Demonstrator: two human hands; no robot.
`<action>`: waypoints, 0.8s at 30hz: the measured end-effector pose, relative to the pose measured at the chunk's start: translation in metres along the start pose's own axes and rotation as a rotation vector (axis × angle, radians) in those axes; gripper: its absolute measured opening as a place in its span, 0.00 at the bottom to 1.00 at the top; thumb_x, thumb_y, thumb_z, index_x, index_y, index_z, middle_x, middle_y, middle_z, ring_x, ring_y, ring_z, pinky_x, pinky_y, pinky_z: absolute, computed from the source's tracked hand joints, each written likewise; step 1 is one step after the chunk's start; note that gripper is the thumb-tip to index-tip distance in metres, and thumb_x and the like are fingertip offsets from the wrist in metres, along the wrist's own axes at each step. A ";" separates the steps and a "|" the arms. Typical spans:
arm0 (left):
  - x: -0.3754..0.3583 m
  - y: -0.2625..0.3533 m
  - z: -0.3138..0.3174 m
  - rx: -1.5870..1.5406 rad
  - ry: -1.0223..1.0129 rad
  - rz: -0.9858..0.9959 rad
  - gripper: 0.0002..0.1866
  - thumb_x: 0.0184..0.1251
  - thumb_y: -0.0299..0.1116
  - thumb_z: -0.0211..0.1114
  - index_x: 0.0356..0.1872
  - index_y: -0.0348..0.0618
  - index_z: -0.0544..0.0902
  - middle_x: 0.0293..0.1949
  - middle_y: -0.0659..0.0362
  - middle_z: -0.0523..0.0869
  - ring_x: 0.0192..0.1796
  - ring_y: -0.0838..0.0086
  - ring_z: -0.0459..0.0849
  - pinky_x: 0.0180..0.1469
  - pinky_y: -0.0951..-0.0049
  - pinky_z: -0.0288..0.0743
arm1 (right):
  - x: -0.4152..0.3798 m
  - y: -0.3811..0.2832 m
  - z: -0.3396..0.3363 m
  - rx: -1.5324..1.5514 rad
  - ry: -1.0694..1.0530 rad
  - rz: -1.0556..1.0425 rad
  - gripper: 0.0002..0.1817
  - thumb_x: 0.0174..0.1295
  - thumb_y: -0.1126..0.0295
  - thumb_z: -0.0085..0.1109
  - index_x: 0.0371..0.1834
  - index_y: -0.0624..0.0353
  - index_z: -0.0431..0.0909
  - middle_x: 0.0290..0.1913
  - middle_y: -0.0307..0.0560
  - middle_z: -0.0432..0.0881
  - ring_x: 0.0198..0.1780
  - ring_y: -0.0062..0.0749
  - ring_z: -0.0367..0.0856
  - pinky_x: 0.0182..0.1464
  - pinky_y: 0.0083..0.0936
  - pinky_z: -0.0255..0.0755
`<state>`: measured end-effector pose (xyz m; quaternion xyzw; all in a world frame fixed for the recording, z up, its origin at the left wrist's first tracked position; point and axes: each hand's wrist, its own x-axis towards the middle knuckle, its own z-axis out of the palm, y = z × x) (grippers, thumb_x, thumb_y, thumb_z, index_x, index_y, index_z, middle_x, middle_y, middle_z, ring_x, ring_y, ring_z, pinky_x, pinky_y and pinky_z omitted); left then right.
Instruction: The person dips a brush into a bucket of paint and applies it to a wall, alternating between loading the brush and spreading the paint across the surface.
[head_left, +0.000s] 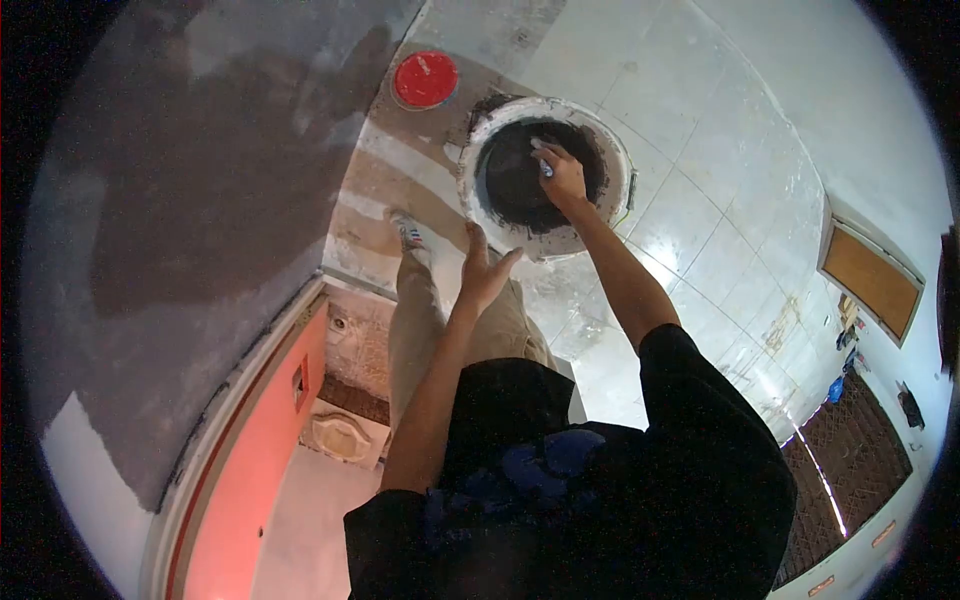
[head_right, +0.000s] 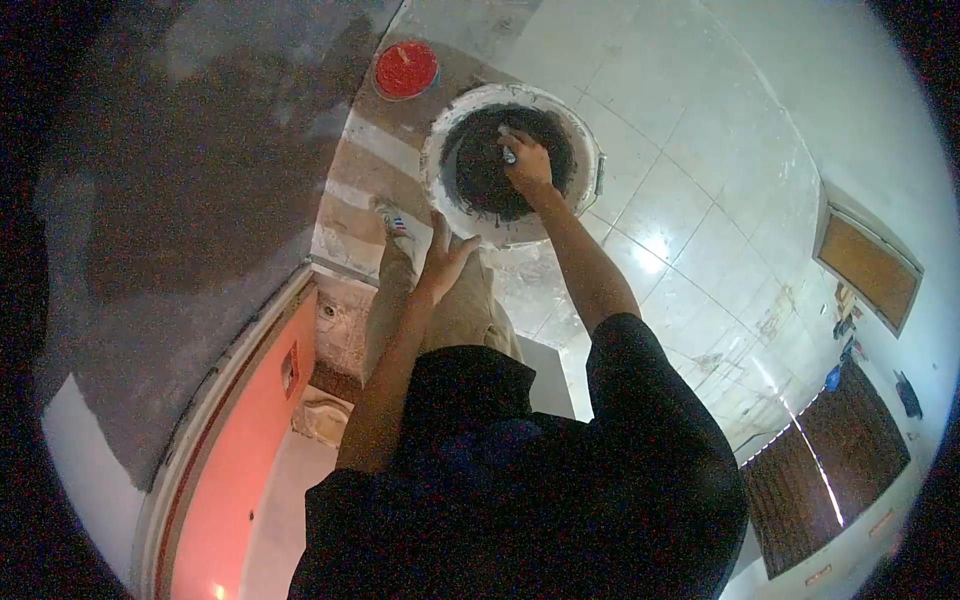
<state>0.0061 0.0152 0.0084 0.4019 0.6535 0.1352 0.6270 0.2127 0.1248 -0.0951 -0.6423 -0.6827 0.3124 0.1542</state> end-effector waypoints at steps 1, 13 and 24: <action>-0.001 0.003 -0.001 0.034 -0.003 -0.001 0.56 0.64 0.51 0.67 0.76 0.26 0.39 0.79 0.37 0.38 0.82 0.56 0.37 0.80 0.66 0.34 | 0.004 0.002 0.002 -0.005 -0.014 0.005 0.30 0.43 0.81 0.64 0.55 0.52 0.81 0.62 0.52 0.79 0.59 0.51 0.80 0.62 0.39 0.75; -0.014 -0.036 -0.042 -0.068 -0.008 0.013 0.42 0.64 0.48 0.69 0.74 0.37 0.62 0.74 0.40 0.60 0.74 0.54 0.64 0.73 0.62 0.61 | -0.016 0.015 -0.046 0.678 0.107 0.227 0.16 0.57 0.79 0.67 0.49 0.61 0.82 0.54 0.49 0.84 0.54 0.34 0.83 0.57 0.26 0.76; -0.094 -0.076 -0.107 0.155 0.089 0.145 0.32 0.65 0.47 0.68 0.67 0.40 0.74 0.64 0.43 0.76 0.65 0.54 0.76 0.68 0.60 0.68 | -0.075 -0.002 -0.063 0.147 0.272 -0.148 0.17 0.56 0.68 0.72 0.46 0.65 0.83 0.41 0.57 0.86 0.44 0.48 0.85 0.48 0.35 0.77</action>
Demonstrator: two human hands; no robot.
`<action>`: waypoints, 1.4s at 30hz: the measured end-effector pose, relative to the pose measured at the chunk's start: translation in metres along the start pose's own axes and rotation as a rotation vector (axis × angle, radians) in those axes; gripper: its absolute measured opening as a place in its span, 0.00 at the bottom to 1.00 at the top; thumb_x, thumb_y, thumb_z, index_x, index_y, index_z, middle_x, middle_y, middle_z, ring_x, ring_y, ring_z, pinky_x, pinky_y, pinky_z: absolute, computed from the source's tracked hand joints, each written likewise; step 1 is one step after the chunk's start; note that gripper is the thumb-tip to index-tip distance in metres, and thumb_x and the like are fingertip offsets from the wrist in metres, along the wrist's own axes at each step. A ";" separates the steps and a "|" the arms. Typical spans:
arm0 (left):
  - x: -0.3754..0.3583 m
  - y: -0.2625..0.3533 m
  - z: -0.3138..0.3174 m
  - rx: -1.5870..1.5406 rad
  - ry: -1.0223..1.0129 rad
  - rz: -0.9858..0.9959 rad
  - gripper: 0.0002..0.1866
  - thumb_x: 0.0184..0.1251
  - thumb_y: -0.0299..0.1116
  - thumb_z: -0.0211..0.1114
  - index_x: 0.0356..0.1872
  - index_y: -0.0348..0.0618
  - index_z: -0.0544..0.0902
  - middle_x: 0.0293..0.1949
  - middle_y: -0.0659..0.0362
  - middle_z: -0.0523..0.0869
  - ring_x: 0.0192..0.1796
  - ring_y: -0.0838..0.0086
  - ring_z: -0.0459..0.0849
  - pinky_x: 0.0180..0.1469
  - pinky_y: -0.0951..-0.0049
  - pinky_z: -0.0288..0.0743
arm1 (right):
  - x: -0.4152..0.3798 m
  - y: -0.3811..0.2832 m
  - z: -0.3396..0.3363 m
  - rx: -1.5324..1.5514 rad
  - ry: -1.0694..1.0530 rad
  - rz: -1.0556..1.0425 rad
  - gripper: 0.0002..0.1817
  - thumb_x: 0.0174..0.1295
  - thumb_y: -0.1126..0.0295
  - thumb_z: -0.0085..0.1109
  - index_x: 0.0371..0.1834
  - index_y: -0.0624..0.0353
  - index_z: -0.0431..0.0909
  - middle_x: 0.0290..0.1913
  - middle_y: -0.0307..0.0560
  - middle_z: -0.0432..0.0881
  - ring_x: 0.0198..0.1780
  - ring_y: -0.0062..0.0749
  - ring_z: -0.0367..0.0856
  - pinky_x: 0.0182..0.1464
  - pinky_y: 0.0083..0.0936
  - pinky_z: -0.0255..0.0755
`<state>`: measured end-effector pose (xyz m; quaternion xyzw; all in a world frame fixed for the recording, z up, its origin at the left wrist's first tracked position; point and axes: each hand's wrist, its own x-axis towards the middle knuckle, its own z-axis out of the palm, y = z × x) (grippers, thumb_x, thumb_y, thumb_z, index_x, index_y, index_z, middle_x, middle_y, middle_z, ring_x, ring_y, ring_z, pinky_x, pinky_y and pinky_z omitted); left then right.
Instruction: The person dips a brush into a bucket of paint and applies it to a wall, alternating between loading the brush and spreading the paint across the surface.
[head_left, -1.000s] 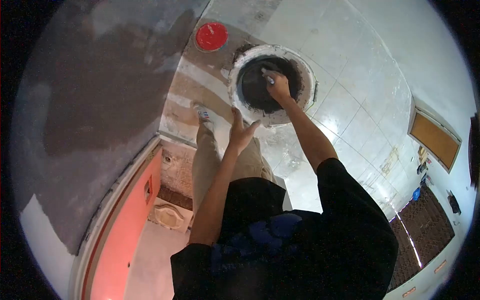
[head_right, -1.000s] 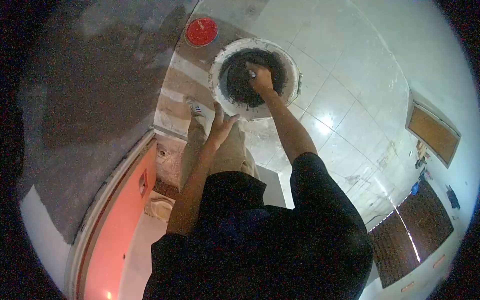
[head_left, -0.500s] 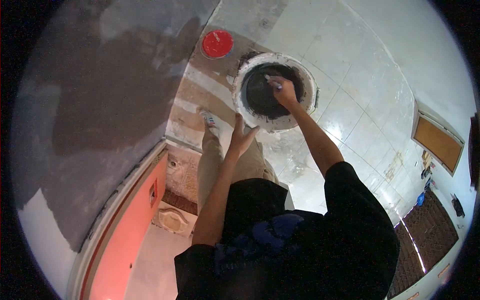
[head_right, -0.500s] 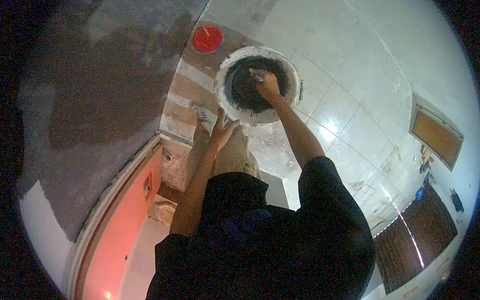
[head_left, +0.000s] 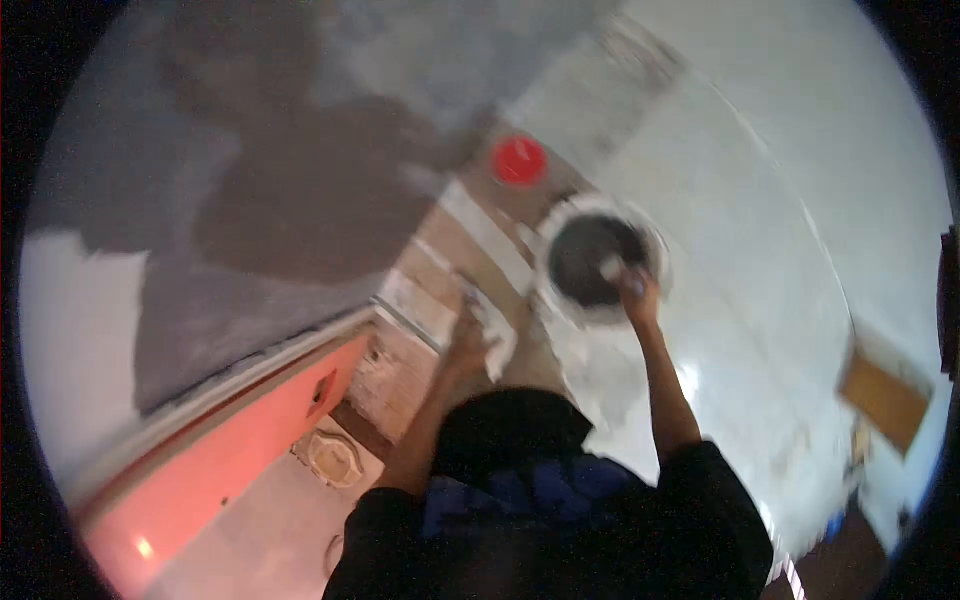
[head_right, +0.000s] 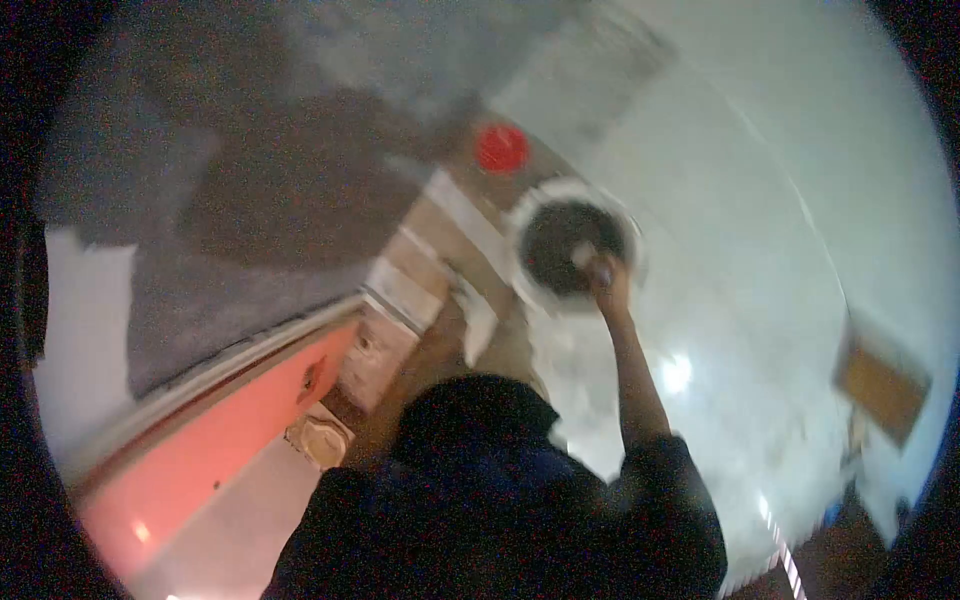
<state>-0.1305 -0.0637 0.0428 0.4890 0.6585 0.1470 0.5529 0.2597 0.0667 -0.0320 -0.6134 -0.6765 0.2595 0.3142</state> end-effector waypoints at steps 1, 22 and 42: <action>-0.009 -0.011 -0.002 0.035 0.015 0.008 0.32 0.65 0.47 0.68 0.67 0.41 0.73 0.64 0.44 0.76 0.65 0.55 0.76 0.68 0.60 0.68 | -0.002 0.003 0.014 -0.153 -0.068 0.003 0.24 0.55 0.66 0.72 0.52 0.69 0.79 0.42 0.60 0.86 0.45 0.53 0.85 0.49 0.38 0.77; -0.140 -0.005 -0.148 0.023 0.869 -0.054 0.26 0.66 0.45 0.67 0.60 0.40 0.79 0.58 0.43 0.82 0.58 0.50 0.81 0.60 0.57 0.74 | 0.083 -0.239 -0.090 0.360 -0.035 -0.204 0.12 0.60 0.77 0.59 0.46 0.63 0.86 0.45 0.58 0.86 0.46 0.50 0.86 0.49 0.38 0.79; -0.327 0.216 -0.512 0.665 2.053 0.635 0.25 0.67 0.35 0.64 0.63 0.38 0.76 0.71 0.45 0.68 0.73 0.50 0.65 0.72 0.52 0.60 | 0.213 -0.744 0.021 0.367 -0.129 -1.420 0.20 0.51 0.81 0.69 0.50 0.54 0.85 0.51 0.49 0.87 0.55 0.42 0.86 0.53 0.29 0.82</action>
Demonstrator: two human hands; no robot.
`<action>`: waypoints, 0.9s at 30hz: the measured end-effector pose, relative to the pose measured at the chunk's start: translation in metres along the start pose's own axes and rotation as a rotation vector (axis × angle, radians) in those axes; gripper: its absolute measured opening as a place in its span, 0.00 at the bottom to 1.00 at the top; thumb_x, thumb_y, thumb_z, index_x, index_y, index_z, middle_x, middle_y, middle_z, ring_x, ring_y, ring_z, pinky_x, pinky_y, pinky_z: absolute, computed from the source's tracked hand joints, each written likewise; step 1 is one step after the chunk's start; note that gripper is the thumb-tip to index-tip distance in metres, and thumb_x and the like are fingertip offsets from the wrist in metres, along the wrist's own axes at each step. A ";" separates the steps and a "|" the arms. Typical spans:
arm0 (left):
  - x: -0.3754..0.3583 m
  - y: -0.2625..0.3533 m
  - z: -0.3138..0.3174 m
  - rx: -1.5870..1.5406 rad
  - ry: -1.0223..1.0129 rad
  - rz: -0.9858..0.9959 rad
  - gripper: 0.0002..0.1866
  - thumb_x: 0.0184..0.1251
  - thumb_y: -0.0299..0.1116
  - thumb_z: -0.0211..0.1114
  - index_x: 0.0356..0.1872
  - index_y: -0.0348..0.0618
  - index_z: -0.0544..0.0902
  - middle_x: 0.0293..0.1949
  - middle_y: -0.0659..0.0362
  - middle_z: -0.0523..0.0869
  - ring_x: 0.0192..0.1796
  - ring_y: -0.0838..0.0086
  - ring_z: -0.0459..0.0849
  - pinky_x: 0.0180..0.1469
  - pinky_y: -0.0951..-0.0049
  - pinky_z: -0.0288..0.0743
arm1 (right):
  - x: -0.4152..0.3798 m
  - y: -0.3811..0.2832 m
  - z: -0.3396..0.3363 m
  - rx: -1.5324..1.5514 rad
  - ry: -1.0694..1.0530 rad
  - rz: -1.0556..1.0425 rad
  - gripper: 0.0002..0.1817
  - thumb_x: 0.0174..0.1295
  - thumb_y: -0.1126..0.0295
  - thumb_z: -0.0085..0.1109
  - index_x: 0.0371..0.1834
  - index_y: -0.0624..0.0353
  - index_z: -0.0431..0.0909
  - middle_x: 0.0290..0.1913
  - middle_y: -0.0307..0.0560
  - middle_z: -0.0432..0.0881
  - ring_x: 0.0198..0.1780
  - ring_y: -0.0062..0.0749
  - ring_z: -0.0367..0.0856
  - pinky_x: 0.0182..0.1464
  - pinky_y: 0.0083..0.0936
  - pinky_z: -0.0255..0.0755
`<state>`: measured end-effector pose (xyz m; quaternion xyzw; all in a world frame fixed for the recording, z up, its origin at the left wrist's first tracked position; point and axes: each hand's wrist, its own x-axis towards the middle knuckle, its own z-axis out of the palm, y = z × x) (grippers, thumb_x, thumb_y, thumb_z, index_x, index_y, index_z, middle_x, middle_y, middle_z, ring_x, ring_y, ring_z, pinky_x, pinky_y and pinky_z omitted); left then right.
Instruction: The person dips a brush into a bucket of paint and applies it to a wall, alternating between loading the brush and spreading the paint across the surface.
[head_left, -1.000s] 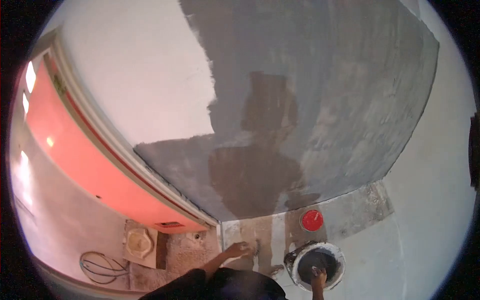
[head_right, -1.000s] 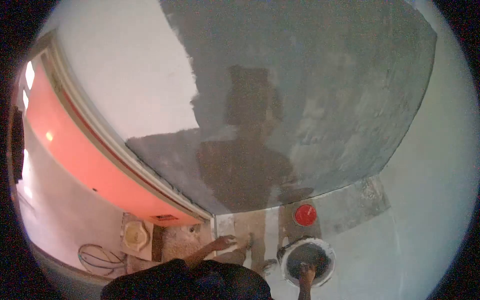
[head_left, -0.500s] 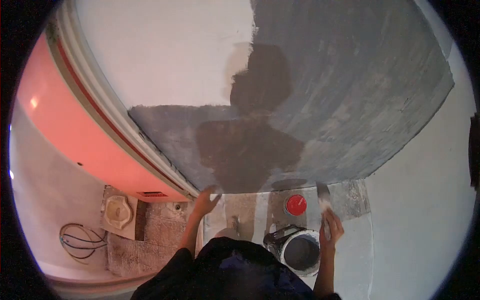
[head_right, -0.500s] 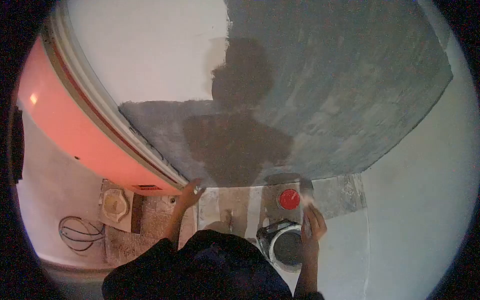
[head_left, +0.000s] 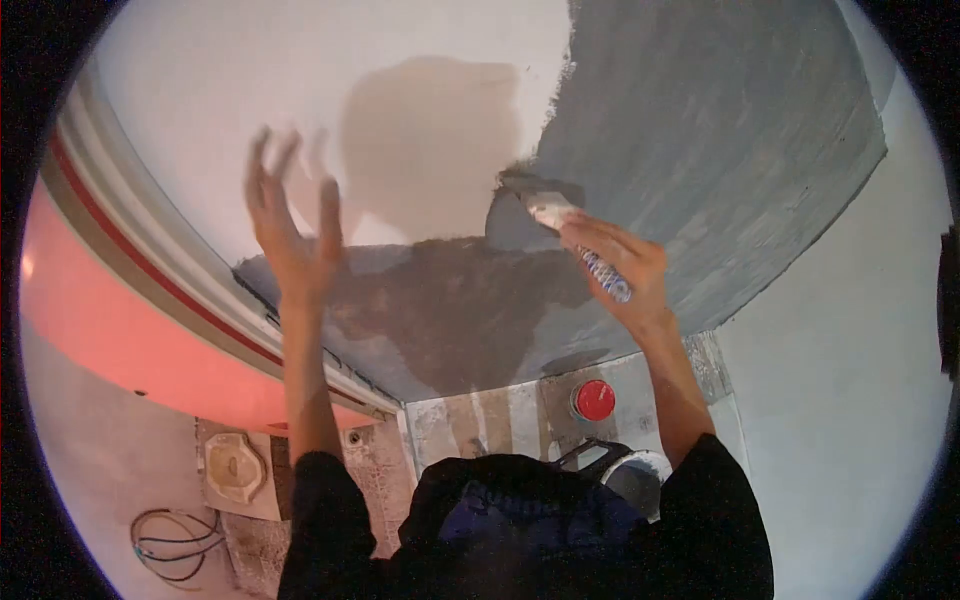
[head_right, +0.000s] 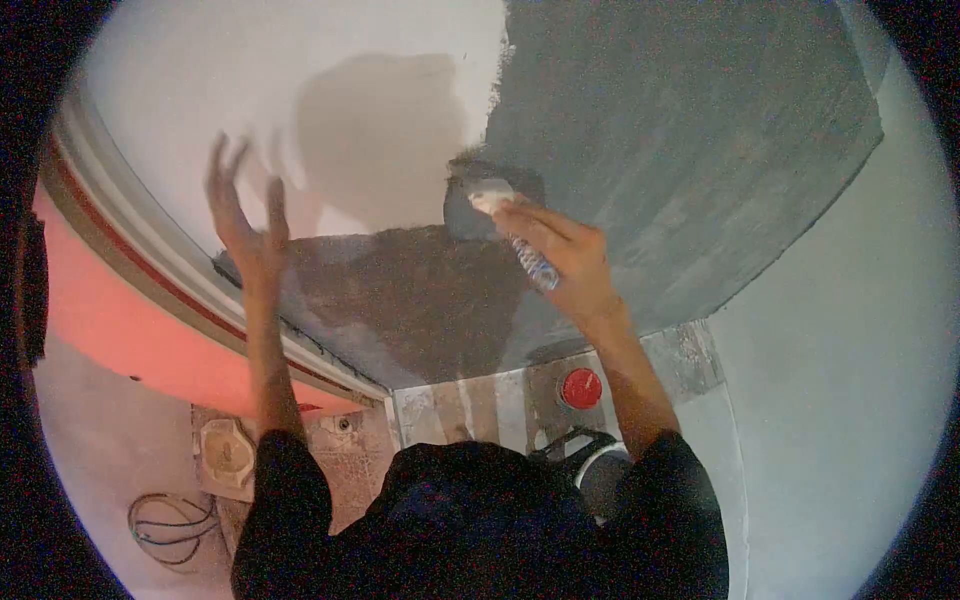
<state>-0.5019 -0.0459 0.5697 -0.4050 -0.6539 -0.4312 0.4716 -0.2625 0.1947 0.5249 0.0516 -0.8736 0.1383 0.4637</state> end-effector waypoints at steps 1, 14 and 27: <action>0.016 -0.018 0.008 0.033 0.063 0.089 0.27 0.66 0.38 0.64 0.65 0.42 0.74 0.72 0.46 0.67 0.75 0.50 0.62 0.73 0.49 0.57 | 0.007 -0.003 0.002 -0.008 0.013 0.019 0.18 0.52 0.82 0.70 0.47 0.55 0.86 0.49 0.50 0.88 0.53 0.41 0.87 0.52 0.28 0.82; 0.072 -0.115 0.042 0.291 0.270 0.304 0.37 0.61 0.51 0.66 0.73 0.63 0.67 0.77 0.58 0.62 0.78 0.52 0.57 0.74 0.35 0.48 | 0.057 -0.006 -0.005 -0.201 -0.059 -0.038 0.19 0.50 0.78 0.69 0.48 0.54 0.85 0.51 0.48 0.87 0.54 0.39 0.87 0.51 0.28 0.83; 0.072 -0.110 0.044 0.184 0.343 0.286 0.35 0.59 0.49 0.68 0.70 0.62 0.73 0.74 0.60 0.70 0.76 0.54 0.63 0.74 0.38 0.51 | 0.056 -0.008 0.008 -0.292 -0.073 -0.070 0.17 0.52 0.76 0.70 0.47 0.52 0.87 0.49 0.45 0.88 0.51 0.36 0.88 0.47 0.26 0.84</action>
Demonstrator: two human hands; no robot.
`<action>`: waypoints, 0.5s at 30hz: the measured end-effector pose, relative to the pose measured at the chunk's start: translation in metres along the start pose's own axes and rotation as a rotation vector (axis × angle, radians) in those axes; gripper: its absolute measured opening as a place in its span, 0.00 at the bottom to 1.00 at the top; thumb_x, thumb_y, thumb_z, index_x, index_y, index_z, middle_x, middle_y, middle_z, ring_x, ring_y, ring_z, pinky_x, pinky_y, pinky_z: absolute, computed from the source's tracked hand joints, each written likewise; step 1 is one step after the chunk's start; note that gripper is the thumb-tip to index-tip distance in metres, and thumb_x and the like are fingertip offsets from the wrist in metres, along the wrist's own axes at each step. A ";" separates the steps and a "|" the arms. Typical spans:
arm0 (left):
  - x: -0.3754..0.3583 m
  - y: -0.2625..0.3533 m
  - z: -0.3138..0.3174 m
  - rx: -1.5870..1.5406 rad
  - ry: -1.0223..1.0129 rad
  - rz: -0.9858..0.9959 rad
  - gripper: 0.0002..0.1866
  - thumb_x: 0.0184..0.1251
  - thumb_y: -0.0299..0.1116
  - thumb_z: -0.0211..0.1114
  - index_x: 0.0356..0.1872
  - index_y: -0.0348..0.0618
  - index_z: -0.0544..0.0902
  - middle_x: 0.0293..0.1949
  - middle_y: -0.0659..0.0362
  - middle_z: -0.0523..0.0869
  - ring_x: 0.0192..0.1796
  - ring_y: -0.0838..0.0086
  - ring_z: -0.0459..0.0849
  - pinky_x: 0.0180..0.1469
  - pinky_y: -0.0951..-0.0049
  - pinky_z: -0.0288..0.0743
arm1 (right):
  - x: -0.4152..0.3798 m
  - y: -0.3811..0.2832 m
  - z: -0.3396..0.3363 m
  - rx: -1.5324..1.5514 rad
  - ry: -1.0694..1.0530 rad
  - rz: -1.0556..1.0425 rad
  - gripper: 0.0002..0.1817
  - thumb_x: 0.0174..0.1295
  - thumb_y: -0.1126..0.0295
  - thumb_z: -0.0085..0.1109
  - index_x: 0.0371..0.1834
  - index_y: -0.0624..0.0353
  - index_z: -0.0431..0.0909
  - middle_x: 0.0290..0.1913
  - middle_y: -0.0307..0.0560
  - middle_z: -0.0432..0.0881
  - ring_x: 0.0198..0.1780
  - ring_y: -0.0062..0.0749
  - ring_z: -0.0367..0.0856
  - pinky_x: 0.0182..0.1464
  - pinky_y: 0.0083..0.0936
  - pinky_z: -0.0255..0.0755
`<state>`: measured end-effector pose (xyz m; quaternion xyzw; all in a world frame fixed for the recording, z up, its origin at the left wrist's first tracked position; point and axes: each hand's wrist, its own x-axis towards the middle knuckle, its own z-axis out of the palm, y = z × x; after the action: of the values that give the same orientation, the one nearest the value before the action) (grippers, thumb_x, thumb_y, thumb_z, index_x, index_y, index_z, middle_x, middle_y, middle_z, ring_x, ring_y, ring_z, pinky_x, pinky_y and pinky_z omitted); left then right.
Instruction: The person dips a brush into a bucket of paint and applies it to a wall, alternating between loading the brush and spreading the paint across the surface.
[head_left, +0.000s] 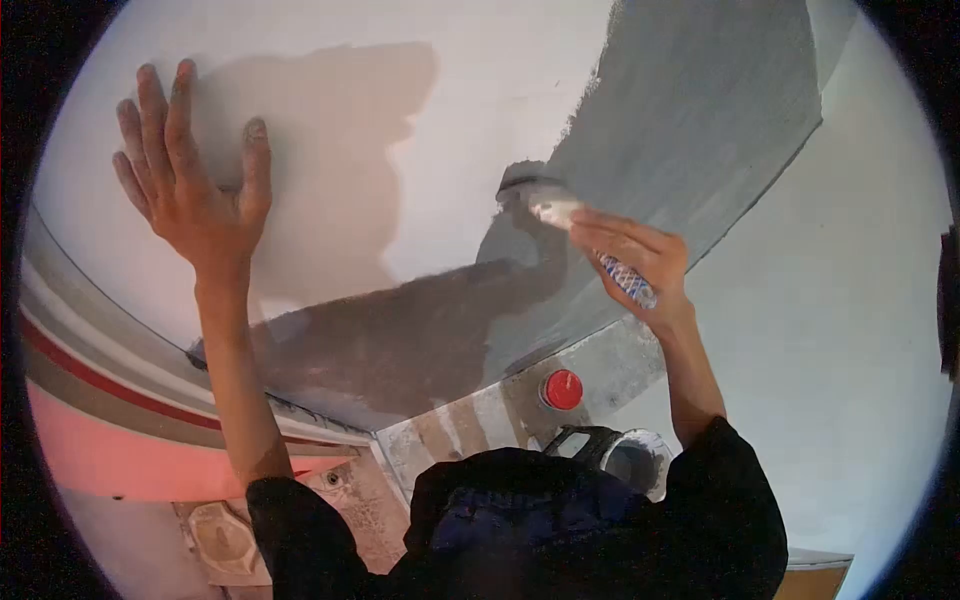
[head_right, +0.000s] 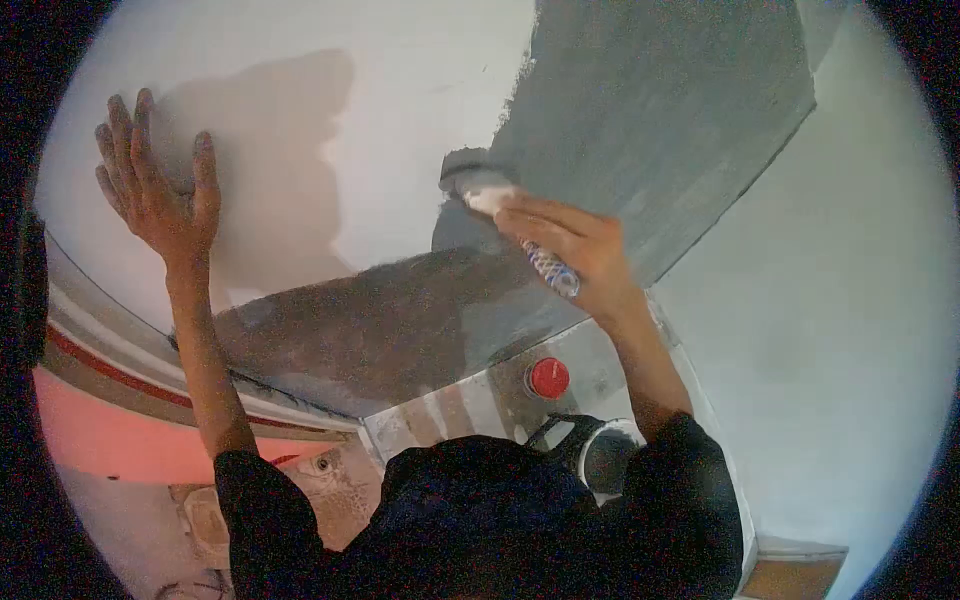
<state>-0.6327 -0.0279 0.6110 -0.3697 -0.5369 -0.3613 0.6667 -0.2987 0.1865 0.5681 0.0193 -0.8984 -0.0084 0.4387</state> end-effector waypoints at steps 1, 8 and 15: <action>0.001 0.001 -0.002 -0.001 -0.002 0.016 0.34 0.60 0.49 0.68 0.70 0.60 0.73 0.73 0.59 0.70 0.76 0.53 0.63 0.74 0.39 0.51 | 0.003 -0.002 -0.001 -0.010 0.029 -0.011 0.17 0.52 0.77 0.70 0.47 0.52 0.87 0.49 0.45 0.88 0.51 0.36 0.88 0.47 0.26 0.84; -0.001 -0.004 0.001 -0.025 0.030 0.063 0.32 0.62 0.49 0.68 0.69 0.60 0.74 0.73 0.58 0.70 0.75 0.51 0.64 0.73 0.40 0.52 | -0.014 -0.025 -0.006 0.011 0.016 0.045 0.19 0.50 0.78 0.72 0.47 0.52 0.87 0.50 0.45 0.87 0.51 0.36 0.88 0.47 0.27 0.84; -0.004 -0.013 0.005 -0.007 0.025 0.067 0.35 0.57 0.52 0.69 0.69 0.66 0.73 0.74 0.62 0.70 0.77 0.58 0.62 0.76 0.40 0.49 | -0.038 -0.015 0.022 0.039 -0.078 0.091 0.21 0.52 0.74 0.70 0.51 0.49 0.85 0.53 0.44 0.86 0.53 0.37 0.87 0.48 0.29 0.84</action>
<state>-0.6467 -0.0289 0.6090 -0.3855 -0.5146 -0.3450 0.6837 -0.2922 0.1728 0.5244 -0.0133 -0.9147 0.0283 0.4028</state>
